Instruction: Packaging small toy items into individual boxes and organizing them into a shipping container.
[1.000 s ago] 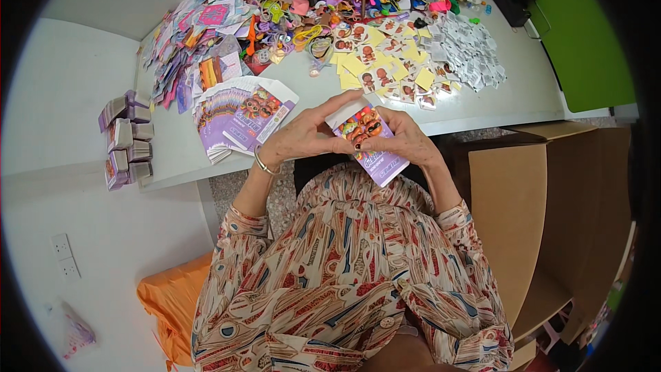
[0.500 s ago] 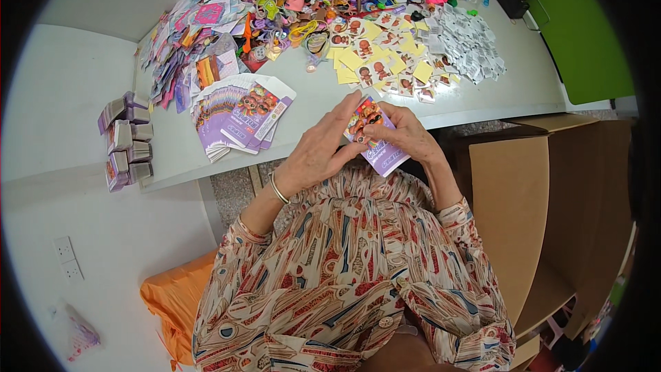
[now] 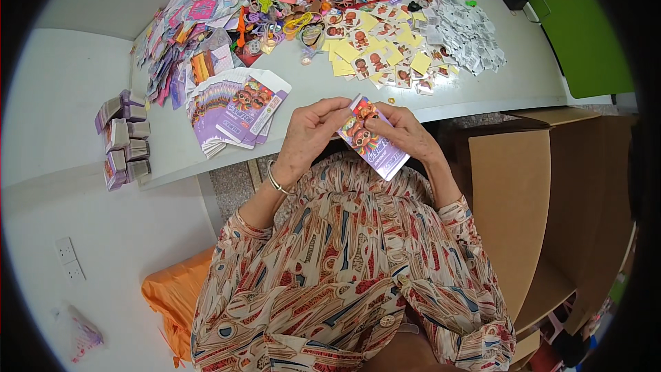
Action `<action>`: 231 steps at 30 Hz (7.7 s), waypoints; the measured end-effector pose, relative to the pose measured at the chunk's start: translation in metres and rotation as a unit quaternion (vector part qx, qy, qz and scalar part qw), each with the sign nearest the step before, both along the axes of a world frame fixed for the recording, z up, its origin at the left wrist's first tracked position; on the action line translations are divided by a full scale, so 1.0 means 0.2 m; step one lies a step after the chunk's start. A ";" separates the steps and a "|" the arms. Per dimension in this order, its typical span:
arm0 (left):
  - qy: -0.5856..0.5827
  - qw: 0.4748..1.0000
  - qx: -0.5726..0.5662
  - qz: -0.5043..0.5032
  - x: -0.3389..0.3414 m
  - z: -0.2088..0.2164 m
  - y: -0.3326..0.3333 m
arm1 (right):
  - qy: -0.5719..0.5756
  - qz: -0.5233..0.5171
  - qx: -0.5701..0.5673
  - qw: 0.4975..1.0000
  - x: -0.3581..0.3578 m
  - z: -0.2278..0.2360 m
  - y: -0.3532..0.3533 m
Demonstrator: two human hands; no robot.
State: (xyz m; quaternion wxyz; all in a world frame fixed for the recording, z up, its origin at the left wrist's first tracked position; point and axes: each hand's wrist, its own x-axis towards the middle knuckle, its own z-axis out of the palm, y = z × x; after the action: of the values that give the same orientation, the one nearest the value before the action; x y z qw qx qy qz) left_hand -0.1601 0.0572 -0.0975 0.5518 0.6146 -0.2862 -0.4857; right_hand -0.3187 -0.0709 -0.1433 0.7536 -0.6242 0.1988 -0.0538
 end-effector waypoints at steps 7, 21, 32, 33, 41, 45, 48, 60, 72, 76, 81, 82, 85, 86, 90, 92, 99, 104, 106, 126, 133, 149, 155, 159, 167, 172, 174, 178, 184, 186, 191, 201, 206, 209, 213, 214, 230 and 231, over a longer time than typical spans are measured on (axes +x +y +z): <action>-0.111 0.993 -0.029 -0.022 0.02 -0.08 0.02 | -0.003 0.010 -0.030 0.999 0.00 -0.03 0.01; -0.196 0.977 0.018 -0.077 0.08 -0.06 0.03 | 0.008 0.017 -0.133 0.991 -0.01 -0.01 0.04; -0.252 0.964 -0.019 -0.085 0.01 -0.06 0.09 | -0.009 -0.008 -0.027 1.000 -0.02 -0.05 0.04; -0.231 0.968 -0.033 -0.091 0.01 -0.06 0.11 | -0.025 -0.011 0.011 1.000 -0.02 -0.04 0.04; -0.254 0.962 -0.022 -0.100 -0.04 -0.09 0.17 | -0.007 0.008 0.016 1.000 -0.04 -0.08 0.08; -0.157 0.984 -0.062 -0.054 -0.07 -0.07 0.14 | 0.001 -0.040 -0.002 0.999 -0.03 -0.05 0.08; -0.034 0.999 -0.026 0.005 -0.05 -0.11 0.12 | -0.017 -0.101 0.019 0.995 0.00 -0.05 0.09; -0.090 0.994 -0.059 0.028 -0.08 -0.15 0.08 | -0.053 -0.136 -0.003 0.989 -0.02 -0.05 0.11; -0.676 0.731 -0.027 0.089 0.38 -0.06 0.21 | -0.086 -0.429 -0.122 0.891 -0.05 0.06 -0.38; -0.730 0.670 0.109 0.076 0.49 -0.14 0.32 | 0.092 -0.462 -0.445 0.761 -0.01 0.04 -0.47; -0.753 0.646 0.112 0.051 0.50 -0.19 0.35 | 0.001 -0.368 -0.560 0.742 0.12 0.09 -0.20; -0.753 0.647 0.109 0.050 0.48 -0.18 0.34 | -0.044 -0.346 -0.551 0.758 0.16 0.09 -0.09; -0.768 0.631 0.066 0.088 0.45 -0.15 0.26 | 0.001 -0.122 -0.247 0.961 0.24 0.07 0.17; -0.756 0.642 0.096 0.085 0.43 -0.15 0.23 | -0.010 -0.057 -0.160 0.985 0.28 0.04 0.21; -0.740 0.652 0.152 0.074 0.42 -0.18 0.22 | 0.015 -0.079 -0.115 0.990 0.37 -0.08 0.26; -0.750 0.643 0.119 0.096 0.44 -0.21 0.23 | 0.008 -0.056 -0.138 0.989 0.38 -0.07 0.26; -0.721 0.681 0.045 0.122 0.38 -0.24 0.22 | -0.015 0.019 -0.171 0.985 0.46 -0.07 0.32; -0.242 0.948 -0.007 0.206 0.42 -0.16 0.18 | -0.076 -0.079 -0.053 0.993 0.47 -0.16 0.37; -0.134 0.967 -0.061 0.207 0.38 -0.12 0.15 | -0.052 -0.121 -0.073 0.989 0.47 -0.13 0.39; -0.111 0.970 -0.157 0.147 0.08 -0.03 0.04 | 0.008 -0.165 -0.127 0.978 0.33 0.09 0.19; -0.301 0.934 -0.097 0.169 0.04 -0.11 0.05 | 0.067 -0.199 -0.334 0.919 0.36 0.07 0.24; -0.085 0.995 0.015 -0.056 0.22 0.01 0.07 | 0.012 -0.081 -0.461 0.884 0.29 0.04 0.23; -0.204 0.977 -0.057 -0.022 0.24 -0.07 0.04 | 0.013 -0.019 -0.187 0.982 0.26 0.05 0.15; -0.128 0.986 -0.099 0.050 0.18 -0.09 0.08 | -0.080 -0.055 0.035 0.995 0.24 -0.05 0.12; 0.112 0.983 -0.075 0.122 0.12 -0.16 0.16 | -0.092 -0.065 0.125 0.986 0.25 -0.02 0.09; 0.057 0.989 -0.049 0.125 0.12 -0.15 0.14 | 0.033 -0.091 -0.206 0.974 0.25 0.10 0.13; 0.042 0.991 -0.063 0.115 0.13 -0.13 0.14 | 0.045 -0.100 -0.212 0.971 0.26 0.10 0.15; 0.005 0.991 -0.097 0.091 0.11 -0.13 0.12 | 0.048 -0.103 -0.207 0.972 0.27 0.02 0.13; 0.018 0.987 -0.131 0.091 0.11 -0.12 0.14 | 0.001 -0.080 -0.141 0.987 0.27 -0.03 0.13; 0.026 0.988 -0.128 0.087 0.13 -0.12 0.13 | 0.026 -0.074 -0.165 0.983 0.26 0.03 0.14; 0.034 0.991 -0.109 0.064 0.15 -0.14 0.13 | 0.045 -0.064 -0.208 0.975 0.26 0.04 0.14; 0.031 0.990 -0.108 0.085 0.11 -0.15 0.12 | -0.036 -0.033 0.093 0.995 0.26 0.01 0.11; 0.093 0.990 -0.077 0.070 0.18 -0.17 0.15 | -0.025 -0.011 0.053 0.998 0.21 0.01 0.09; 0.102 0.993 -0.060 0.000 0.24 -0.18 0.17 | -0.018 0.014 0.039 0.999 0.18 0.03 0.08; 0.019 0.995 0.005 -0.095 0.27 -0.10 0.14 | -0.001 0.044 0.016 0.999 0.16 0.03 0.06; -0.020 0.991 0.010 -0.134 0.27 -0.06 0.12 | -0.007 0.055 0.013 0.998 0.15 0.04 0.06; -0.468 0.851 -0.077 -0.226 0.15 -0.05 0.13 | 0.004 0.064 0.013 0.998 0.13 -0.01 0.05; -0.478 0.850 -0.073 -0.209 0.12 -0.04 0.12 | 0.013 0.059 0.005 0.998 0.14 0.01 0.04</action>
State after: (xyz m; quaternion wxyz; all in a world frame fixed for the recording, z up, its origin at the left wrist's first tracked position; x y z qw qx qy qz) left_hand -0.1365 0.0813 -0.1063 0.2757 0.6543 -0.6710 -0.2135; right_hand -0.2914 -0.0620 -0.1411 0.7559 -0.6319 0.1714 -0.0001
